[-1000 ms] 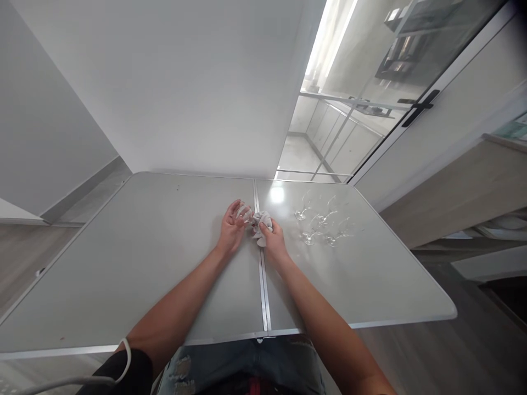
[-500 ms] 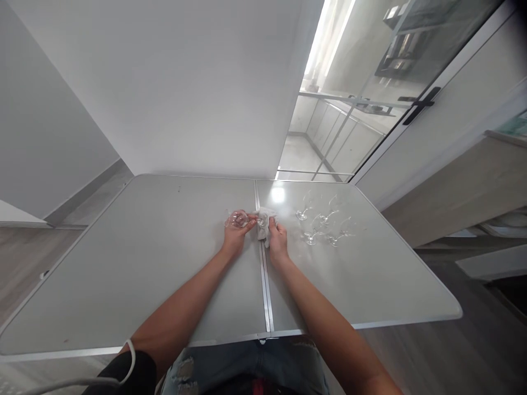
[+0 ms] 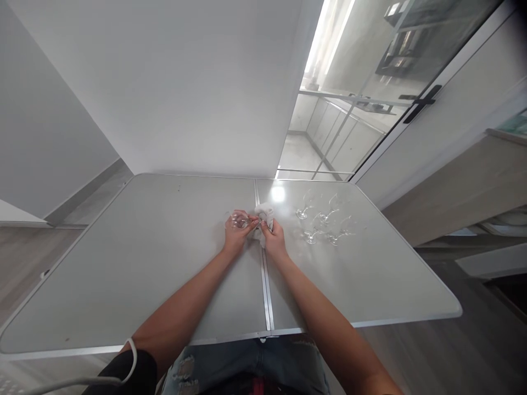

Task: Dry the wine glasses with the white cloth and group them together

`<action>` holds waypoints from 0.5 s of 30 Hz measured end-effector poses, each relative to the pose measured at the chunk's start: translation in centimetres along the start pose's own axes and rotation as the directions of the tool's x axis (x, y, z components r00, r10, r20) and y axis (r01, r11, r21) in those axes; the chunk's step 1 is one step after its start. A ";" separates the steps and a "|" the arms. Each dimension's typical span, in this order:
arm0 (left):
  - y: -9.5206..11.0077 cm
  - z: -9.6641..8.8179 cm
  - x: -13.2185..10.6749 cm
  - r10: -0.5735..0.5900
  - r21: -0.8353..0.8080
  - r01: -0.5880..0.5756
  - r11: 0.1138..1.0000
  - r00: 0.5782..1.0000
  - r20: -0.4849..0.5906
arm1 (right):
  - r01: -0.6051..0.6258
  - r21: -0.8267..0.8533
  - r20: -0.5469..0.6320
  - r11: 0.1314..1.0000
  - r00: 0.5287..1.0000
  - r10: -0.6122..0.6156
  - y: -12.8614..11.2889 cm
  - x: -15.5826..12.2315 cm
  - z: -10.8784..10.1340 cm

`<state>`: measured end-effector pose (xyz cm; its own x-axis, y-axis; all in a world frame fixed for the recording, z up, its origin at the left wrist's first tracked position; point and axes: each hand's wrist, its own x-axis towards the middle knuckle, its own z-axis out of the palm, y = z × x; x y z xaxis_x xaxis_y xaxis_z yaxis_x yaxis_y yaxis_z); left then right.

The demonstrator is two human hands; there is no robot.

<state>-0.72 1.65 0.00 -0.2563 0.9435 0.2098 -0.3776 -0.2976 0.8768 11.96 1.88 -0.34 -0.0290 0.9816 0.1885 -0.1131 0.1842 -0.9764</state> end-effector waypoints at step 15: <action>-0.2 -0.1 0.1 -0.012 0.092 0.007 0.996 0.998 0.055 | -0.002 -0.262 -0.119 0.965 0.992 -0.030 -0.7 0.0 -0.3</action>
<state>-0.74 1.80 -0.19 -0.2029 0.9535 0.2228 -0.2955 -0.2766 0.9144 12.38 1.75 0.31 0.0928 0.9745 0.2041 0.1509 0.1889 -0.9703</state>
